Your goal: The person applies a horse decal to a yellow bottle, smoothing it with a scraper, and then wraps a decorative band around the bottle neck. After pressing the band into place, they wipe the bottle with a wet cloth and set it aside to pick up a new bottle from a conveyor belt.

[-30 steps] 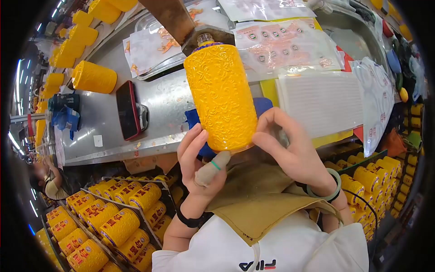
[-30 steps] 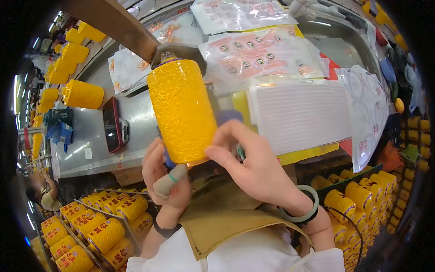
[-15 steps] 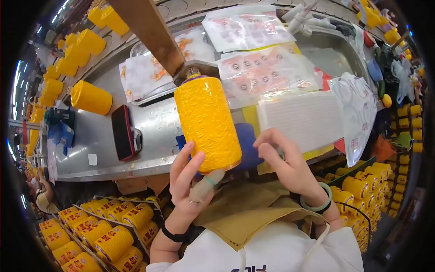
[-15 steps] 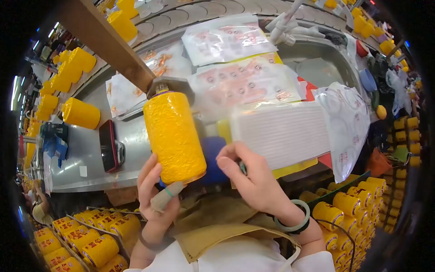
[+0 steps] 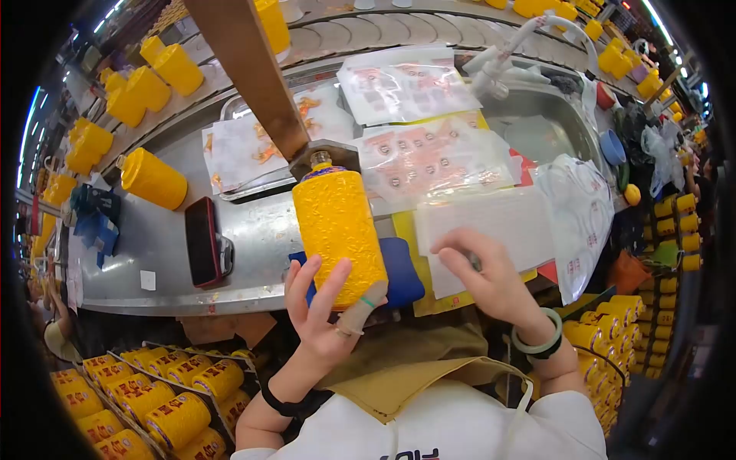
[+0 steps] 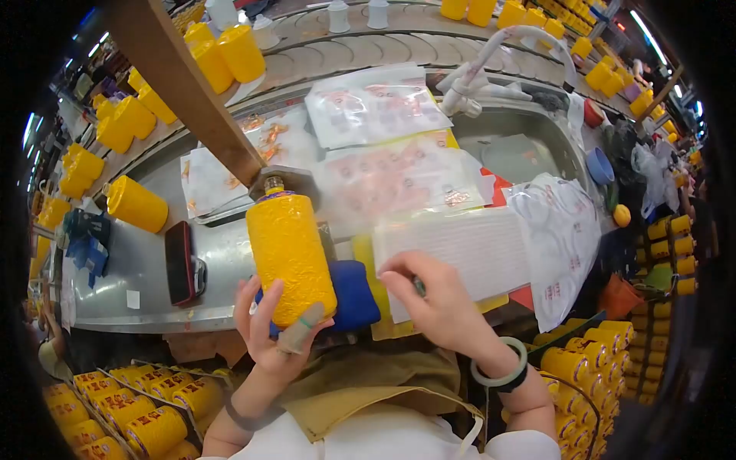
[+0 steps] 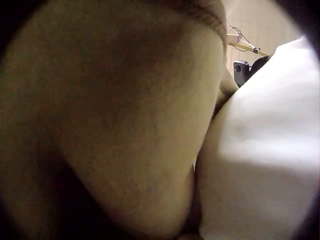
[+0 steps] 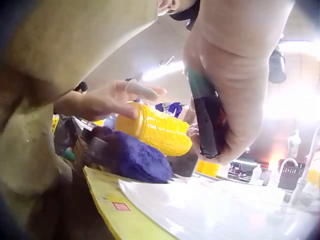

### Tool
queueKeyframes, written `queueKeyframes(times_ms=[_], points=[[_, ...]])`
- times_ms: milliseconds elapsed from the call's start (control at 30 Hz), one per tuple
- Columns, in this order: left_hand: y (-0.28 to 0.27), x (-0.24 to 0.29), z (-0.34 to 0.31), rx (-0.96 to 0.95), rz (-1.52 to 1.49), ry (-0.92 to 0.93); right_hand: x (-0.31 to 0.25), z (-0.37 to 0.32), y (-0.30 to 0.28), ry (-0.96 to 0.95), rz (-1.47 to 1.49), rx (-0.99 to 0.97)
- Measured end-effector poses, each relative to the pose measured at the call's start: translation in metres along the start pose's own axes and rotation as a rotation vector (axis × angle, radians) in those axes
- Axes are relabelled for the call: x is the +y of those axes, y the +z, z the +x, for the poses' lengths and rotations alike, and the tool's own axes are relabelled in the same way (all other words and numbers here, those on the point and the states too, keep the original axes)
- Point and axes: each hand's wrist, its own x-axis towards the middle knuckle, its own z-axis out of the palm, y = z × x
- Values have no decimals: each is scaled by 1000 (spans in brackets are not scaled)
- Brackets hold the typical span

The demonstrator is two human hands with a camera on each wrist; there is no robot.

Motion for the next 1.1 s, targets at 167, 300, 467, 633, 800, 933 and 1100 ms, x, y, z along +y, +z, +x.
queueKeyframes(times_ms=[167,300,467,633,800,933,1100], points=[[6,-6,8,-3,-189,-329,-2,4,-15,22,-85,80],[2,-9,-2,-35,-413,-476,0,9,-8,-53,-126,-23],[0,-7,2,-91,-442,-551,-3,29,-16,-134,-171,19],[16,-6,-2,-63,-450,-531,17,72,-47,-203,-295,73],[23,-6,-6,6,-454,-539,26,118,-99,0,-386,183],[26,-6,-9,-5,-429,-564,44,167,-90,-220,-544,189],[22,-8,-11,-48,-392,-541,43,226,-27,-468,-690,177]])
